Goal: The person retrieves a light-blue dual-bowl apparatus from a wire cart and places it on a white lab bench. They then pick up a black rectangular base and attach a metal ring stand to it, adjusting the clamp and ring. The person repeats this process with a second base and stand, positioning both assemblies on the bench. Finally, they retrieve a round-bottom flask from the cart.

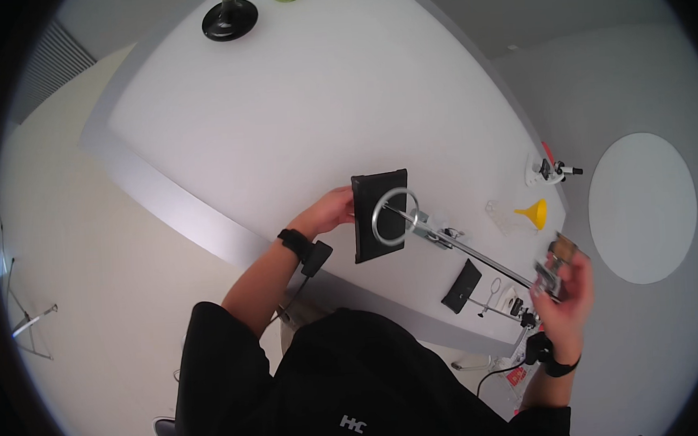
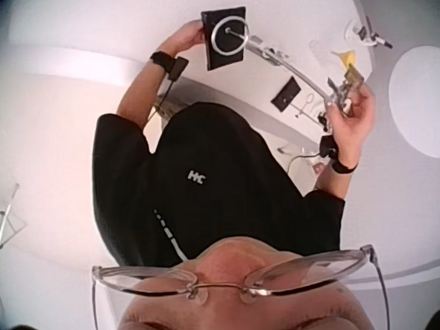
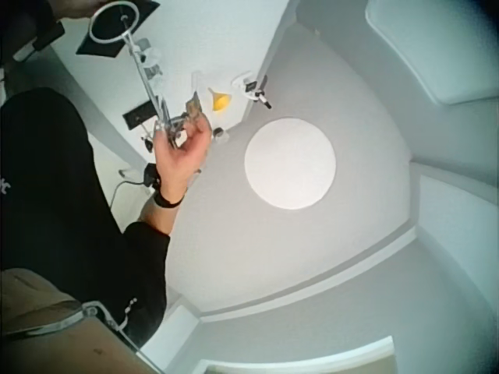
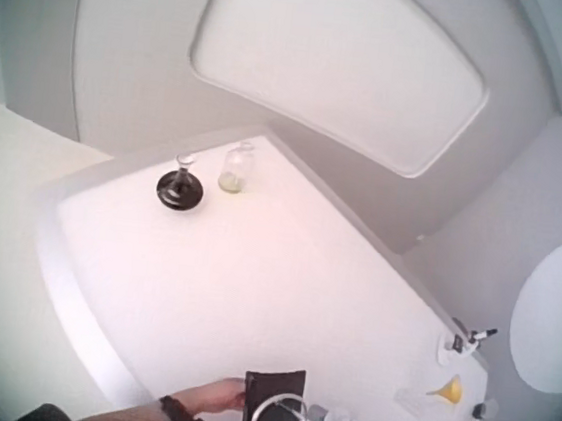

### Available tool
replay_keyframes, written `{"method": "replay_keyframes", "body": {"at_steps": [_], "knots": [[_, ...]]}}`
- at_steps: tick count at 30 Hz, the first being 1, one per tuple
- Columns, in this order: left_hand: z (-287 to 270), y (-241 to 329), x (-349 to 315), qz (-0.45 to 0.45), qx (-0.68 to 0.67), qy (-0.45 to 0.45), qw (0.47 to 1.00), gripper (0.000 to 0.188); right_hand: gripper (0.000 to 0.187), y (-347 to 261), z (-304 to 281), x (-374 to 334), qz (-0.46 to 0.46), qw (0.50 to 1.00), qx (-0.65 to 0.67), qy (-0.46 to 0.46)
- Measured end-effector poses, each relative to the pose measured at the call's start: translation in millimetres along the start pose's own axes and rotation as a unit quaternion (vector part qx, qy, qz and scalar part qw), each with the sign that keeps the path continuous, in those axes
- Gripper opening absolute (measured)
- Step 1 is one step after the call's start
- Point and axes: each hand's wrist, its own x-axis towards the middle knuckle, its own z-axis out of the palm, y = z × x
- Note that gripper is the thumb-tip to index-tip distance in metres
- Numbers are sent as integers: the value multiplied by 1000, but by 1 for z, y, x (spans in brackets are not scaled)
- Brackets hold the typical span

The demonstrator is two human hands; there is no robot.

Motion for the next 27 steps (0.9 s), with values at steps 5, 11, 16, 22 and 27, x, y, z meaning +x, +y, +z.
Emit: {"method": "replay_keyframes", "body": {"at_steps": [5,11,16,22,27], "knots": [[27,11,-8,-135,35,-205,969,21,65,12,-63,-14,-186,981,49,15],[50,-8,-30,-17,87,-192,977,23,69,-1,-84,-25,-199,975,76,57],[66,-20,-57,4,39,-176,984,20,67,7,-99,-39,-171,982,67,40],[77,-8,-75,39,69,-128,989,20,64,26,-102,-48,-155,984,80,23],[79,-4,-85,49,158,-106,981,19,64,35,-99,-50,-96,982,158,46]]}}
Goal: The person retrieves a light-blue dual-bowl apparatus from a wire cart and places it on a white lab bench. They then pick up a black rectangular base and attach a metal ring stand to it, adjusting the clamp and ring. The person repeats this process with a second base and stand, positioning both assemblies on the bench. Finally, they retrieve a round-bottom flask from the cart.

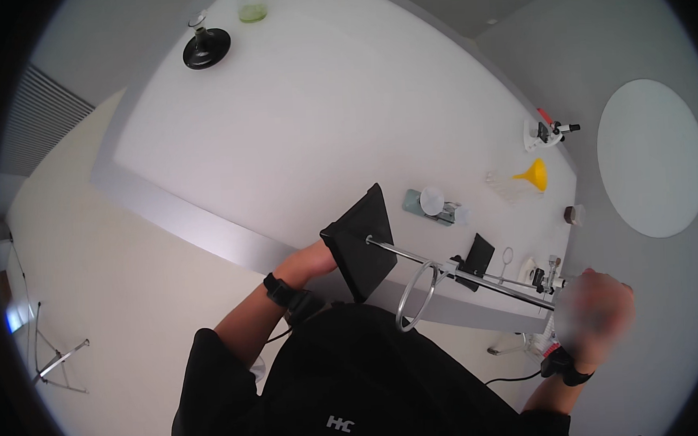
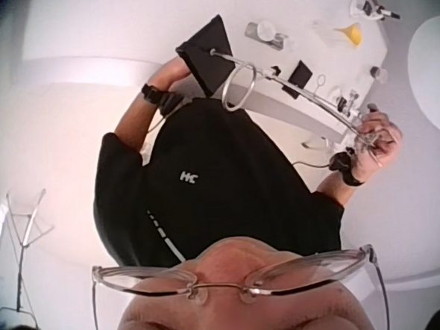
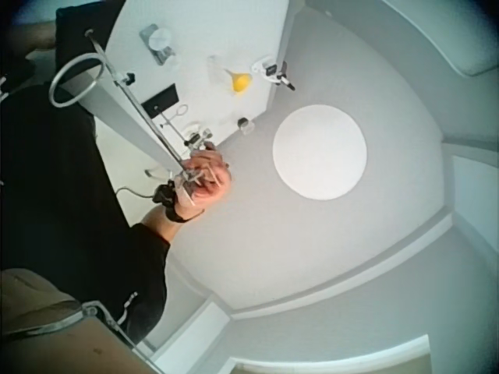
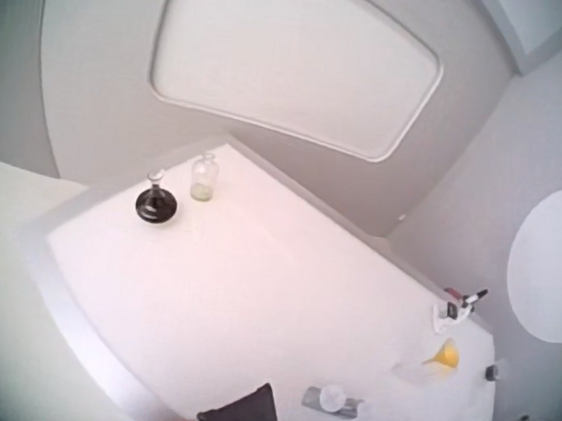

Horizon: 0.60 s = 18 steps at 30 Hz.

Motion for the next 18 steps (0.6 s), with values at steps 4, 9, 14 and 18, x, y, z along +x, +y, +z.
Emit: {"method": "replay_keyframes", "body": {"at_steps": [4,9,14,18], "knots": [[6,3,-4,-4,-49,17,999,21,67,18,2,-7,61,998,5,24],[0,5,-8,-11,47,39,998,22,73,33,5,-15,150,985,23,80],[2,18,-14,14,167,89,982,28,64,62,2,-32,248,950,150,115],[23,61,-14,49,216,113,969,33,50,76,11,-51,329,882,295,162]]}}
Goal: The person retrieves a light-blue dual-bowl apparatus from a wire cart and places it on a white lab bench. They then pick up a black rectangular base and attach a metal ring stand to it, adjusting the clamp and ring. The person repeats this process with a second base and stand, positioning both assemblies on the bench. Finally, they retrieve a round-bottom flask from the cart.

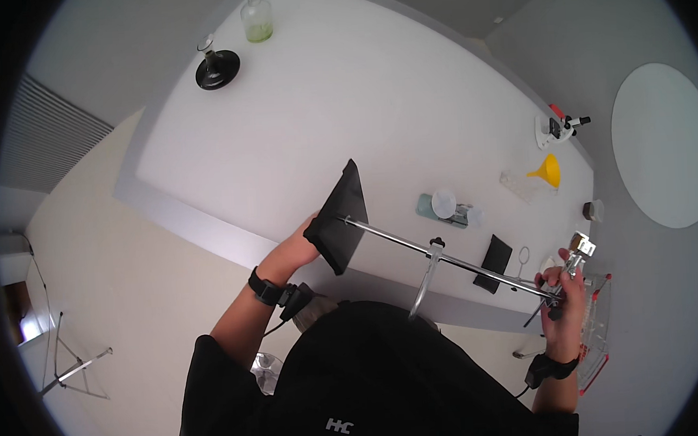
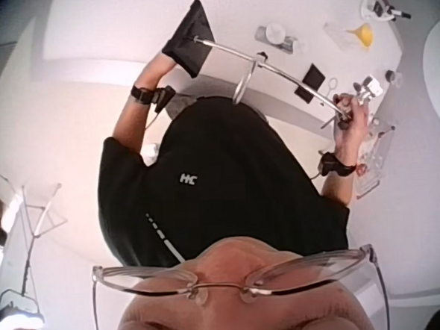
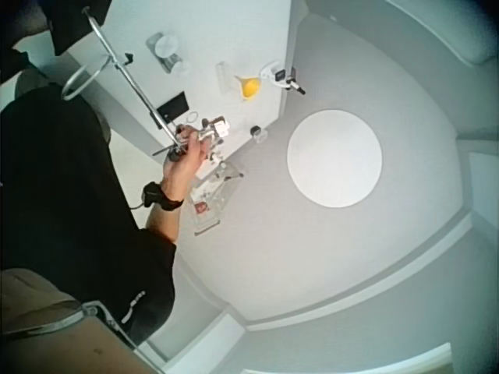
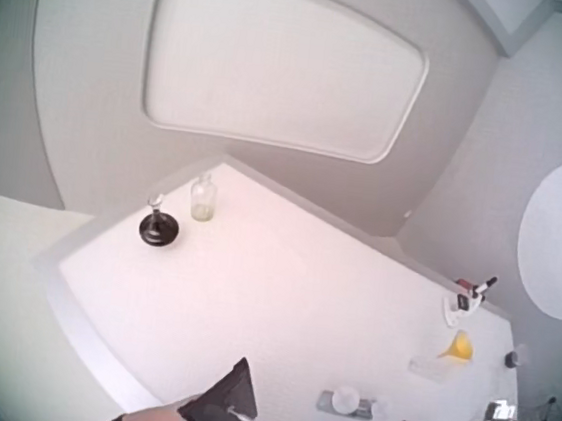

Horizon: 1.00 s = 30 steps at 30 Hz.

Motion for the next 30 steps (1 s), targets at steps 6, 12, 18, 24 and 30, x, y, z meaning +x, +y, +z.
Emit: {"method": "replay_keyframes", "body": {"at_steps": [6,12,18,24,30], "knots": [[-8,41,5,116,90,-19,989,46,47,26,-12,-6,144,981,121,39],[-39,7,24,27,35,-55,997,49,48,23,-15,-13,139,979,139,-45],[-31,-64,23,-99,-302,-36,947,34,89,-11,12,-20,-47,995,80,-33],[10,-30,6,-175,-346,-71,919,24,68,-47,23,-24,-245,934,-153,-210],[-4,-52,0,-224,-375,-104,893,19,55,-96,30,-30,-257,807,-464,-260]]}}
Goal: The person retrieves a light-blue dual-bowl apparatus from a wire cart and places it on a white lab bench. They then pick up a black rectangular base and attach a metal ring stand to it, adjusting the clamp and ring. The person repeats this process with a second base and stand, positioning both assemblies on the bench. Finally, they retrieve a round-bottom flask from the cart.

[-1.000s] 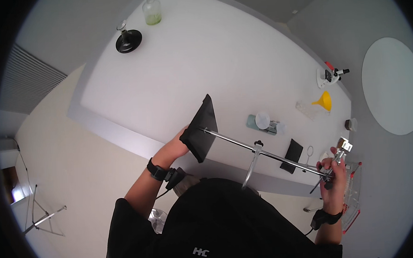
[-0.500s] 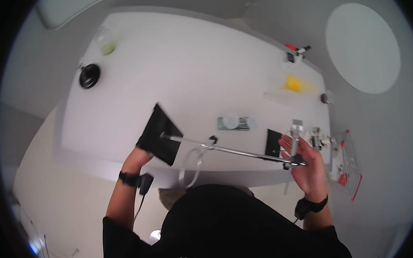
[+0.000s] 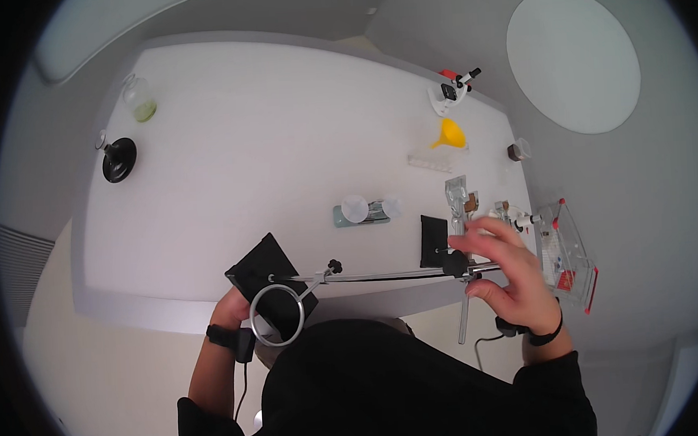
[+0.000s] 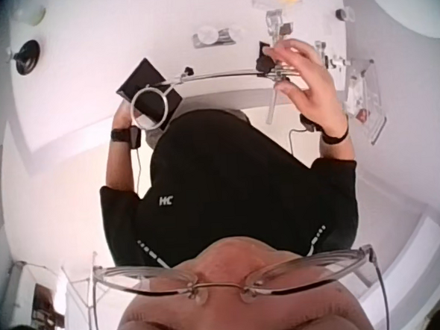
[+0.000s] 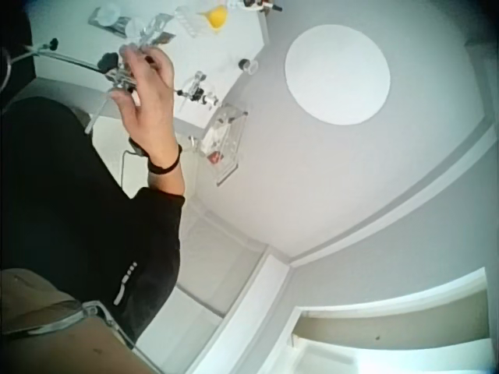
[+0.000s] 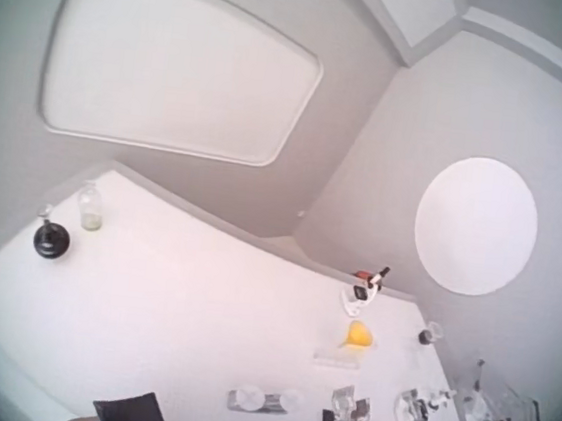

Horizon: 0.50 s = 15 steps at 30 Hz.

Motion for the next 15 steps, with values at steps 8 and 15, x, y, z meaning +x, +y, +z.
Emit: {"method": "replay_keyframes", "body": {"at_steps": [8,15], "knots": [[36,10,-1,-62,9,-47,997,21,44,20,24,8,-181,971,138,67],[-1,-2,12,-147,2,-38,988,21,40,-18,14,11,-217,956,-133,-146]]}}
